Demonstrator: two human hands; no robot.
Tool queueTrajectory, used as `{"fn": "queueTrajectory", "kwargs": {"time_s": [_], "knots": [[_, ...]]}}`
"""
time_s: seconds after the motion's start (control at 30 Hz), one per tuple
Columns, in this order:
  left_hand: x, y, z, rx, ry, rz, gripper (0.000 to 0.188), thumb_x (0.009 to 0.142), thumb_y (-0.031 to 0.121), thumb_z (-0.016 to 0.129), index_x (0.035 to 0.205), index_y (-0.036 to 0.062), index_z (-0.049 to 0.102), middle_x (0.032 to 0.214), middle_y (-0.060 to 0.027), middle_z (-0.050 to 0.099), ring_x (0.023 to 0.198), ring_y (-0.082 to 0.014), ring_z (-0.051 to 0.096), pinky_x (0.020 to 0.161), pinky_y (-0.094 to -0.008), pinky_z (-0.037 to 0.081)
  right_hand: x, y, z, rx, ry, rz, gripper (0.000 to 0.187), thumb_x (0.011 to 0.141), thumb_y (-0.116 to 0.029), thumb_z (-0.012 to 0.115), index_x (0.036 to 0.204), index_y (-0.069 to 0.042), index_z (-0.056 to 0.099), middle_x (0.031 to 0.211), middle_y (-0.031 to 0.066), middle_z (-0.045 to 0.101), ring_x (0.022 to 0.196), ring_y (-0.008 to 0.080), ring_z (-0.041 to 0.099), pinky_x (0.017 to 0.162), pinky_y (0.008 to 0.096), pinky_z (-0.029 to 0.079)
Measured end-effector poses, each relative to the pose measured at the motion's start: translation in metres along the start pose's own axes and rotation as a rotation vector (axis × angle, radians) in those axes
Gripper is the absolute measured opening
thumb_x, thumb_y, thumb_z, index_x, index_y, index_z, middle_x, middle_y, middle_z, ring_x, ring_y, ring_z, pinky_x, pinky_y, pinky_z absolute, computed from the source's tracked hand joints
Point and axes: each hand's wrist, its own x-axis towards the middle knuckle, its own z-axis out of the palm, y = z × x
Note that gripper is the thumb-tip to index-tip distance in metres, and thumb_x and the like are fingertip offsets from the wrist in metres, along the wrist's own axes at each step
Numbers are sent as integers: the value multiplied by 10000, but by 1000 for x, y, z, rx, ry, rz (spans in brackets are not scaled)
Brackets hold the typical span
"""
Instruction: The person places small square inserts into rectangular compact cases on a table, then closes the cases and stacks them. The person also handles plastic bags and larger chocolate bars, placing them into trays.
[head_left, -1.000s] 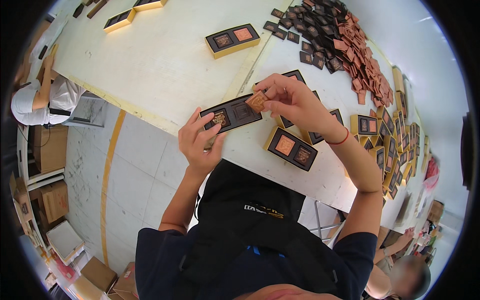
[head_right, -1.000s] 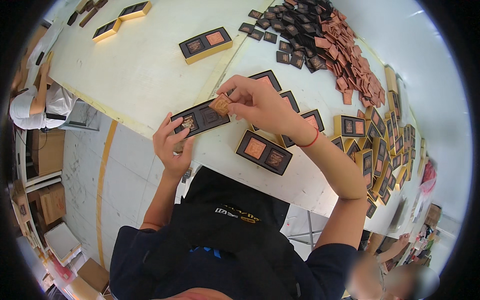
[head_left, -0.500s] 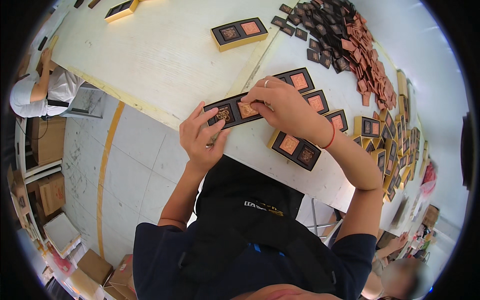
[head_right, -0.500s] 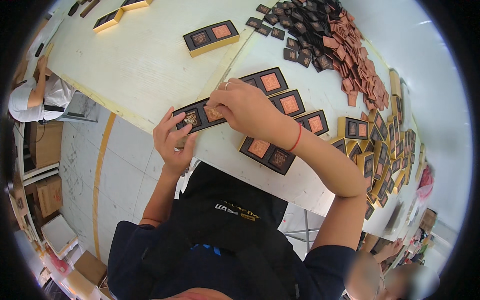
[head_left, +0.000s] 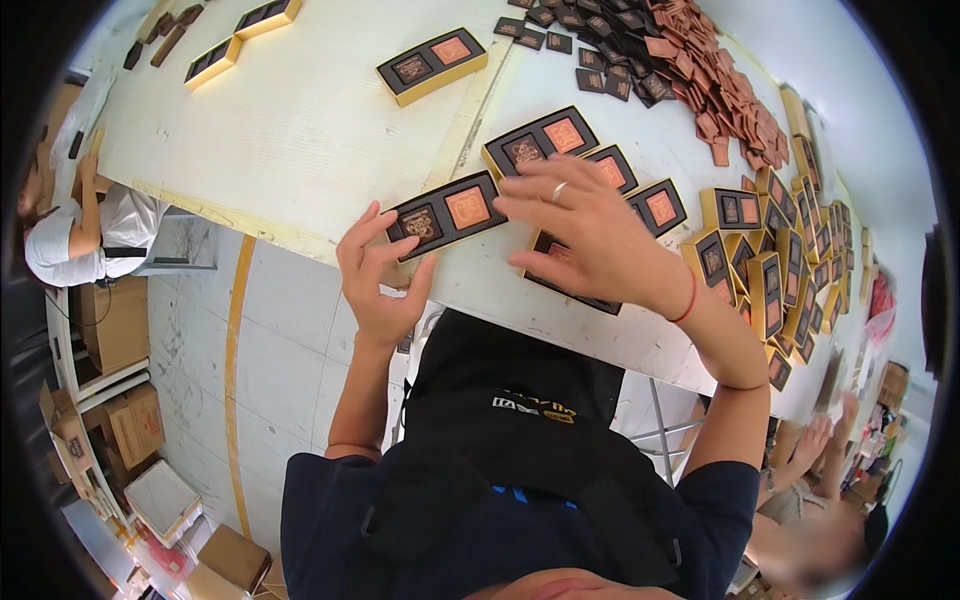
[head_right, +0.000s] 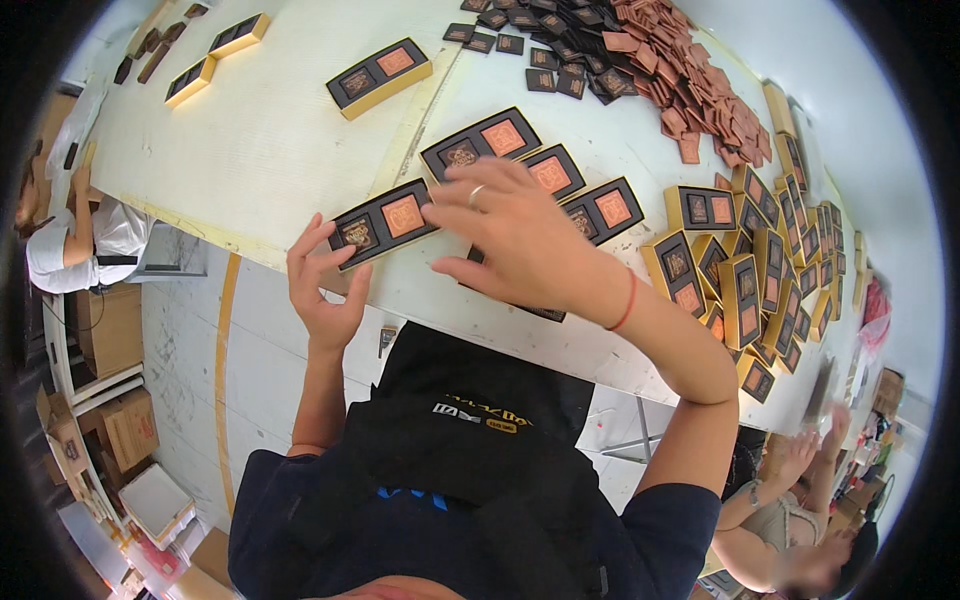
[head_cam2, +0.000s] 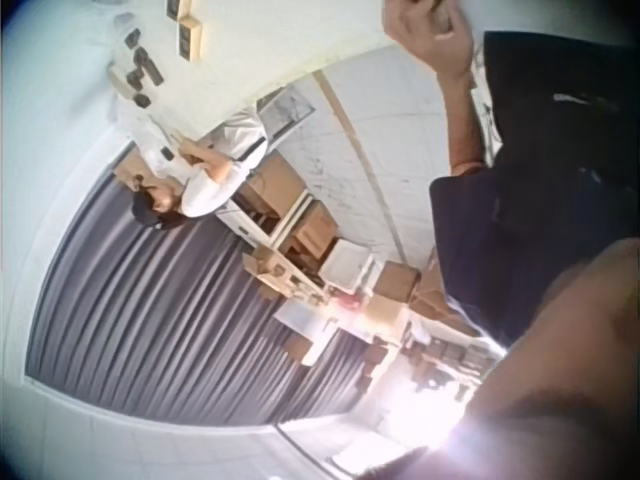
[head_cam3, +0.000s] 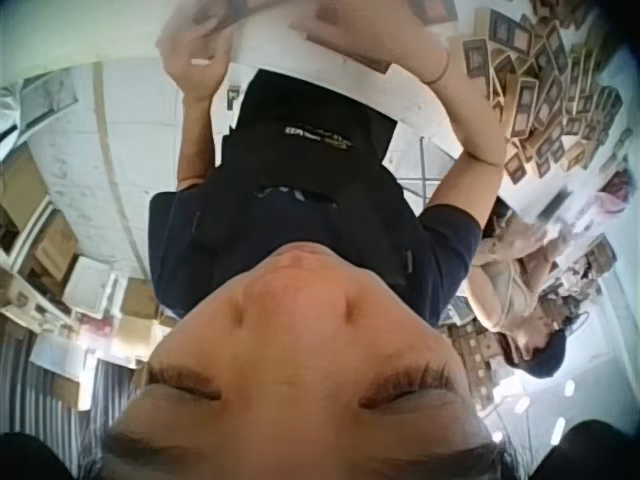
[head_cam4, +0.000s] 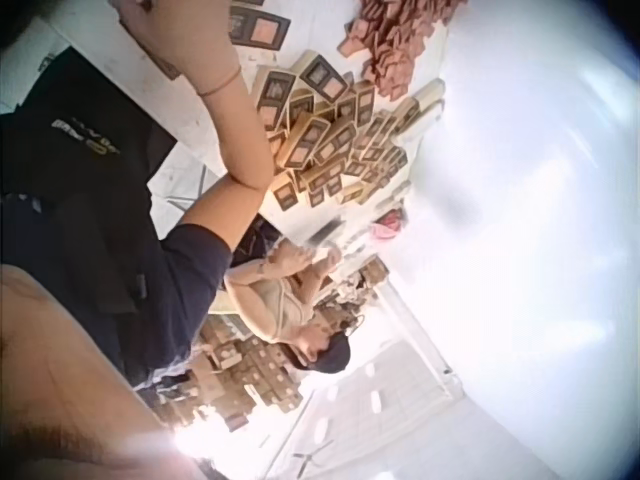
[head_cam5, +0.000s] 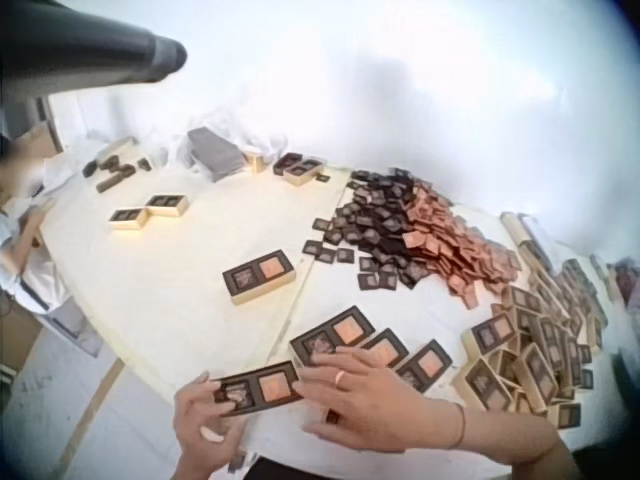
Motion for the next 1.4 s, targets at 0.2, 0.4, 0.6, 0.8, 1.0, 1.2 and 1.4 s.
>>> {"fn": "queueTrajectory", "kwargs": {"time_s": [0.2,0.4,0.6,0.8,1.0,1.2,1.4], "knots": [[36,25,-11,126,-261,106,508,693,127,831,1166,103,647,1269,-116,598,1235,-332,527,1039,-459,393,-53,-8,-27,-66,5,166,650,693,-365,856,1232,-82,631,1187,78,609,1095,321,567,945,420,453],[59,20,-20,132,-452,-73,693,677,68,813,1318,70,551,1244,-121,585,1095,-313,574,959,-401,458,-104,-41,12,-185,161,362,622,683,-257,850,1205,-25,603,1065,103,581,926,295,552,796,388,467],[116,56,27,105,-494,101,685,726,128,783,1357,73,521,1174,-120,578,1047,-329,578,918,-409,476,-106,-48,23,-139,240,502,634,656,-225,845,1194,-33,568,1098,133,553,996,321,522,848,405,420],[146,61,63,328,-896,61,802,704,105,724,1452,151,437,1177,-161,580,1050,-332,608,897,-394,495,-119,-22,-18,-103,166,316,675,594,-138,829,1190,-87,516,1144,99,562,1107,324,512,940,440,391],[148,48,79,301,-797,97,801,723,113,711,1464,118,409,1283,-162,604,1107,-306,631,933,-359,507,-110,62,-63,-80,-82,344,542,651,-45,739,1139,-40,501,1068,160,589,1075,352,550,921,421,434],[178,38,66,210,-696,5,803,748,90,692,1483,125,371,1338,-126,579,1155,-307,606,968,-388,489,-104,77,-56,-268,-172,225,481,637,-77,740,1060,-13,521,956,140,588,928,326,564,827,413,451],[222,109,118,41,-745,237,798,762,122,714,1481,116,367,1329,-134,579,1163,-294,608,981,-384,483,-159,70,-134,-218,156,422,535,629,-179,795,1065,6,548,1023,192,606,1028,387,584,855,459,491]]}}
